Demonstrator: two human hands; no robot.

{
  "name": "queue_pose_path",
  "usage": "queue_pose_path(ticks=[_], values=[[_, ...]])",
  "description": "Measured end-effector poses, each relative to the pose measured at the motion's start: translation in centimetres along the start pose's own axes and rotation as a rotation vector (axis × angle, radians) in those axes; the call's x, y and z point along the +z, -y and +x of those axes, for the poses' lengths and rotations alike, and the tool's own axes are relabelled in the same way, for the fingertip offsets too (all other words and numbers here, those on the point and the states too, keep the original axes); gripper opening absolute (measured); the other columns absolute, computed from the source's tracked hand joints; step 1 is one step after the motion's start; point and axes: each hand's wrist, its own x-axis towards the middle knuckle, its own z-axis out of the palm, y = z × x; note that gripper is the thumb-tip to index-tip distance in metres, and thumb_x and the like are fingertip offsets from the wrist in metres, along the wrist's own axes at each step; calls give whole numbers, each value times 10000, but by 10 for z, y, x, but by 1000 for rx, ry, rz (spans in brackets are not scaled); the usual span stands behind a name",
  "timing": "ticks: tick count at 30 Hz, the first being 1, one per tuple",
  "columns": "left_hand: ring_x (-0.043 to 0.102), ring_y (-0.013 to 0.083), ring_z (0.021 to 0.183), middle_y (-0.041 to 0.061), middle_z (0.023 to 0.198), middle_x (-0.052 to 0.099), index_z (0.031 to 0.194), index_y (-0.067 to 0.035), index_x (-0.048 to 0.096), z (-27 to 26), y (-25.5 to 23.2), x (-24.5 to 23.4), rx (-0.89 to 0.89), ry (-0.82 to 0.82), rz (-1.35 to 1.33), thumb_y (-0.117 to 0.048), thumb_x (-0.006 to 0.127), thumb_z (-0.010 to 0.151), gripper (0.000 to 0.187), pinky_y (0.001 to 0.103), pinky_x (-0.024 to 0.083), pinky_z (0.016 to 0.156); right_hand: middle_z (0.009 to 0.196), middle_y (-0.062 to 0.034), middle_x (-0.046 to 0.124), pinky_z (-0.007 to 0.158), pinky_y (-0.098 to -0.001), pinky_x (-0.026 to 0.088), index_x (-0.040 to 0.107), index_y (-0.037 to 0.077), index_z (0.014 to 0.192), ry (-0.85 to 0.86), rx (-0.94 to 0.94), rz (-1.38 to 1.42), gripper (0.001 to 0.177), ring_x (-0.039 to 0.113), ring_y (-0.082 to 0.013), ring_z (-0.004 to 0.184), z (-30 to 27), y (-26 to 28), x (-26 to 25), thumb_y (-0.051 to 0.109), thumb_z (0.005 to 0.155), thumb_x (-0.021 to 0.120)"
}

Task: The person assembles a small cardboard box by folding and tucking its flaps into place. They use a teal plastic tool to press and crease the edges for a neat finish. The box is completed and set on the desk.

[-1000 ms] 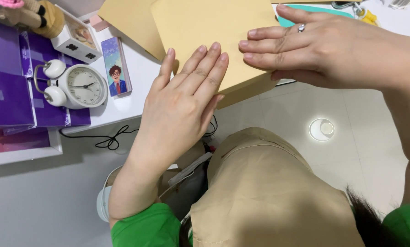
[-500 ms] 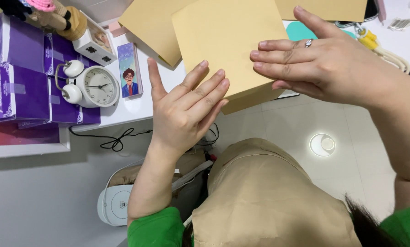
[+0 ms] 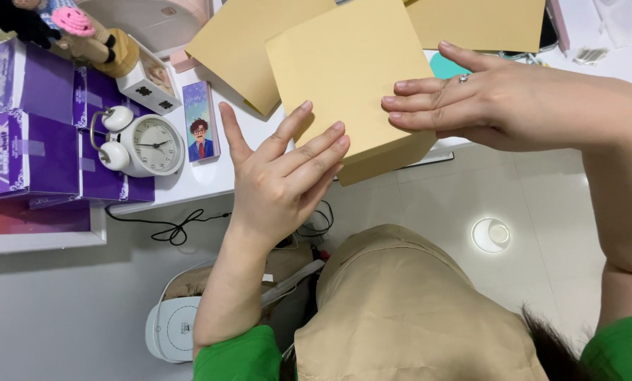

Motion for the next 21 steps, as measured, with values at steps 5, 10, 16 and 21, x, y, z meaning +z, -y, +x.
queue_pose_path(ticks=[5,10,16,21], values=[[704,368,1287,-40,1291,784,1309,-178,726,-1,0,2,12,-19,1,-179,774,1074,240,762,1,1125,1662,78,391,1224,-560,100,416,202,1575,139,28,150,597,349,-206,1515,2,-6,-9,93,988,429],[631,375,1341,-53,1305,758,1271,-184,728,-2,-2,3,-15,-33,-10,-193,797,1037,244,779,-3,1118,1693,60,337,1213,-549,66,355,207,1606,213,78,279,707,257,-201,1563,3,-5,-17,100,929,529],[301,297,1603,18,1658,348,1571,-277,267,-45,10,49,-328,-225,-111,-707,836,787,1060,711,-51,1310,1616,-50,463,1290,-603,93,444,120,1546,-92,94,188,786,419,-227,1510,0,17,-6,212,827,746],[14,383,1635,142,1742,-125,1615,-142,-164,-45,-10,87,-719,-14,-677,-501,940,563,1567,614,85,1307,1595,-151,501,1244,-590,376,461,63,1531,-336,128,-110,720,524,-333,1460,27,45,32,231,901,768]])
